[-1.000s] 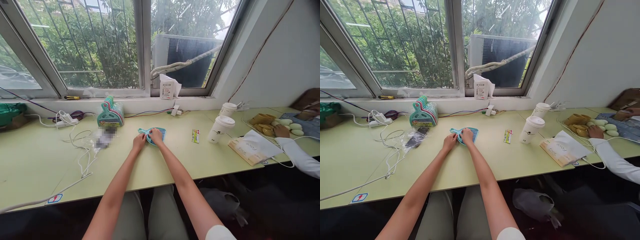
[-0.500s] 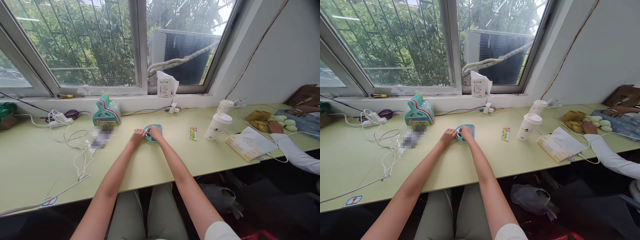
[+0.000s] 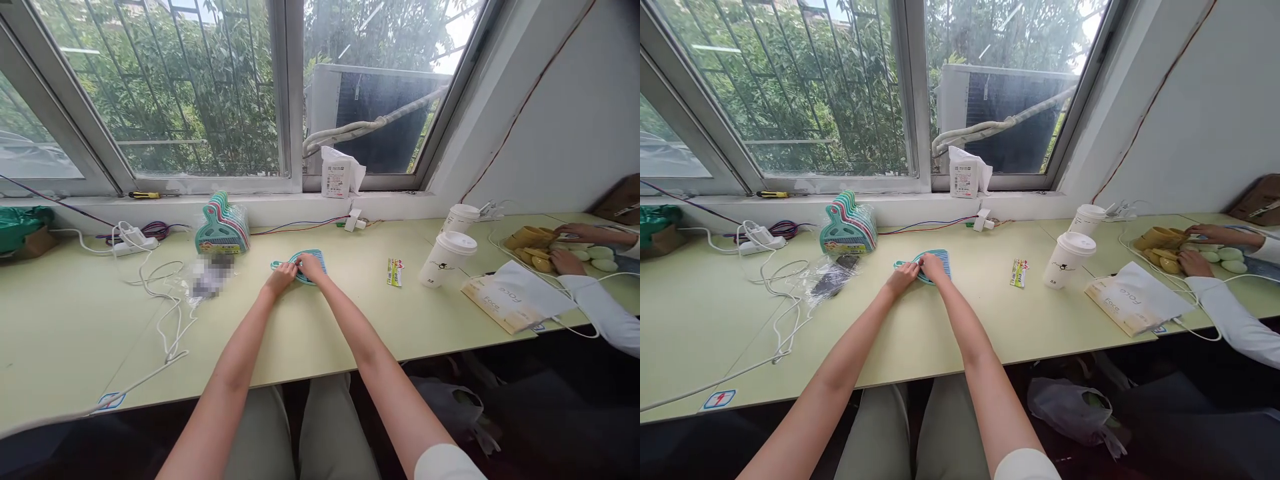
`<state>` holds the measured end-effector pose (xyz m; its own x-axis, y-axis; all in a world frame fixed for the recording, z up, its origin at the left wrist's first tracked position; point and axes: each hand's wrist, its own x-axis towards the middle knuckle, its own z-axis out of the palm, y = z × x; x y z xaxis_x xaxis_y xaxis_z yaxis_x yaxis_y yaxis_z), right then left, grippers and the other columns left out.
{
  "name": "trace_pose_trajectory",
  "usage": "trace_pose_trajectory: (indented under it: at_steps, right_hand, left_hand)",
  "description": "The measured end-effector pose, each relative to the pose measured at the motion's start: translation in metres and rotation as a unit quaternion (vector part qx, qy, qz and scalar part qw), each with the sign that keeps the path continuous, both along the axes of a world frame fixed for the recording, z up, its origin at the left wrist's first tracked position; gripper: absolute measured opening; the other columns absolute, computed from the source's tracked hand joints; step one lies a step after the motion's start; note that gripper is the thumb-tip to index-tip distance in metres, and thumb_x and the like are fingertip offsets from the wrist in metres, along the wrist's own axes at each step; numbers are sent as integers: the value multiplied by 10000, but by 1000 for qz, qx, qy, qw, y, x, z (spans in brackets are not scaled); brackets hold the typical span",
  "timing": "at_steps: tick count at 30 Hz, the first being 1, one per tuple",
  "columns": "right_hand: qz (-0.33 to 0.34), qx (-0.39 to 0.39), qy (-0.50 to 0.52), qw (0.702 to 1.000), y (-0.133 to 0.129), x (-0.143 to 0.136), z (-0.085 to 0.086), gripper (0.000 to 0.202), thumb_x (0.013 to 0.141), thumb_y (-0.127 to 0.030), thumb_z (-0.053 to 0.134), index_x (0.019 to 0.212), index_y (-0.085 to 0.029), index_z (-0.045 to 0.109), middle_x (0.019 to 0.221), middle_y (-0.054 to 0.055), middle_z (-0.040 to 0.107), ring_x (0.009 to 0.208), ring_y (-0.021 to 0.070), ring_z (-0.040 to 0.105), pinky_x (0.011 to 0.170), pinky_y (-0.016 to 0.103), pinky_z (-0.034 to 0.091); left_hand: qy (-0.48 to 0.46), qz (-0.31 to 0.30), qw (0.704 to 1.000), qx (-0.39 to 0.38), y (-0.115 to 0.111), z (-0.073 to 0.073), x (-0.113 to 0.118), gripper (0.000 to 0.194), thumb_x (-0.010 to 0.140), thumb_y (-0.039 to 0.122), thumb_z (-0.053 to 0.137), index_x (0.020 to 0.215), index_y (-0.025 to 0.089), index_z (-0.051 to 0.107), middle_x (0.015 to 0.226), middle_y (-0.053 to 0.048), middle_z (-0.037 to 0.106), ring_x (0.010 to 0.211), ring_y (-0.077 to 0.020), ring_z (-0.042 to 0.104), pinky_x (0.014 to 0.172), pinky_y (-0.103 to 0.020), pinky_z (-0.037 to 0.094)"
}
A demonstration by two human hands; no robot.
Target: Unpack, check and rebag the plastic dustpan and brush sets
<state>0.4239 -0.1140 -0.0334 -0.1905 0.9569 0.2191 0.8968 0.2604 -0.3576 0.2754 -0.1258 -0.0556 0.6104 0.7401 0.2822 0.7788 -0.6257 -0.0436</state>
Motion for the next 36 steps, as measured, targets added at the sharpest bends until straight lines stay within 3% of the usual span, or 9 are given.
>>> trace_pose_trajectory:
  at_steps: [10, 16, 18, 21, 23, 26, 31, 33, 36]
  right_hand:
    - [6, -2, -37, 999, 4, -11, -3, 157, 824, -188, 568, 927, -203, 686, 1047, 49, 670, 959, 177, 593, 753, 213, 393]
    - [-7, -19, -3, 1000, -8, -19, -5, 200, 811, -170, 522, 979, -180, 631, 1070, 84, 634, 890, 175, 599, 720, 237, 407]
    - [-30, -25, 50, 998, -13, -23, -7, 167, 760, -161, 557, 905, -188, 634, 1011, 61, 650, 881, 168, 599, 715, 229, 410]
    - [-93, 9, 158, 983, -17, -32, -8, 165, 717, -140, 550, 849, -188, 636, 955, 43, 663, 877, 151, 599, 752, 221, 420]
    - [-127, 47, 230, 964, -17, -38, -6, 186, 718, -157, 540, 872, -187, 640, 951, 42, 666, 880, 147, 600, 789, 230, 432]
    - [-123, 56, 314, 940, -13, -32, 0, 194, 739, -201, 534, 890, -201, 656, 893, 26, 678, 848, 150, 617, 792, 248, 460]
    - [-298, 141, 301, 895, -22, 62, -2, 349, 801, -142, 403, 1061, -153, 637, 1122, 131, 641, 1055, 209, 581, 900, 351, 445]
    - [-423, 173, 207, 865, -35, 113, -12, 438, 791, -112, 421, 1200, -135, 577, 1373, 195, 469, 1316, 289, 364, 1039, 517, 289]
    - [-461, 92, 132, 873, -47, 160, -30, 460, 795, -84, 411, 1212, -170, 583, 1405, 193, 447, 1363, 333, 284, 1034, 675, 89]
  left_hand:
    - [11, 42, 999, -33, 0, 1, -2, 303, 846, -2, 350, 962, 91, 614, 969, -188, 620, 959, -255, 586, 760, -336, 428]
    - [-179, 53, 982, -14, -19, 1, -8, 305, 826, 16, 397, 927, 151, 651, 1168, -180, 581, 1158, -274, 508, 945, -397, 400]
    - [-337, 95, 936, 31, -30, 0, -8, 300, 833, 73, 442, 1038, 174, 636, 1353, -157, 462, 1300, -281, 381, 1067, -423, 297]
    - [-591, 166, 789, 16, -38, -1, 0, 435, 852, 237, 512, 1285, 208, 484, 1474, -130, 312, 1379, -269, 265, 1104, -422, 256]
    - [-698, 161, 689, -112, -37, -3, 6, 523, 823, 342, 569, 1313, 209, 442, 1414, -137, 401, 1316, -266, 375, 1028, -391, 364]
    - [-726, 99, 600, -322, -28, -7, 11, 500, 696, 364, 688, 1135, 158, 569, 1065, -107, 629, 991, -234, 606, 806, -311, 489]
    - [-780, 115, 517, -333, -15, -10, 2, 364, 622, 204, 707, 967, 162, 599, 732, 10, 613, 610, -104, 583, 592, -217, 477]
    - [-813, 133, 468, -320, -13, -8, -3, 353, 640, 160, 703, 970, 178, 580, 732, 14, 618, 605, -101, 588, 584, -216, 486]
    - [-852, 117, 378, -343, -10, -3, -8, 260, 679, 90, 657, 915, 170, 584, 792, -17, 650, 678, -122, 620, 638, -244, 519]
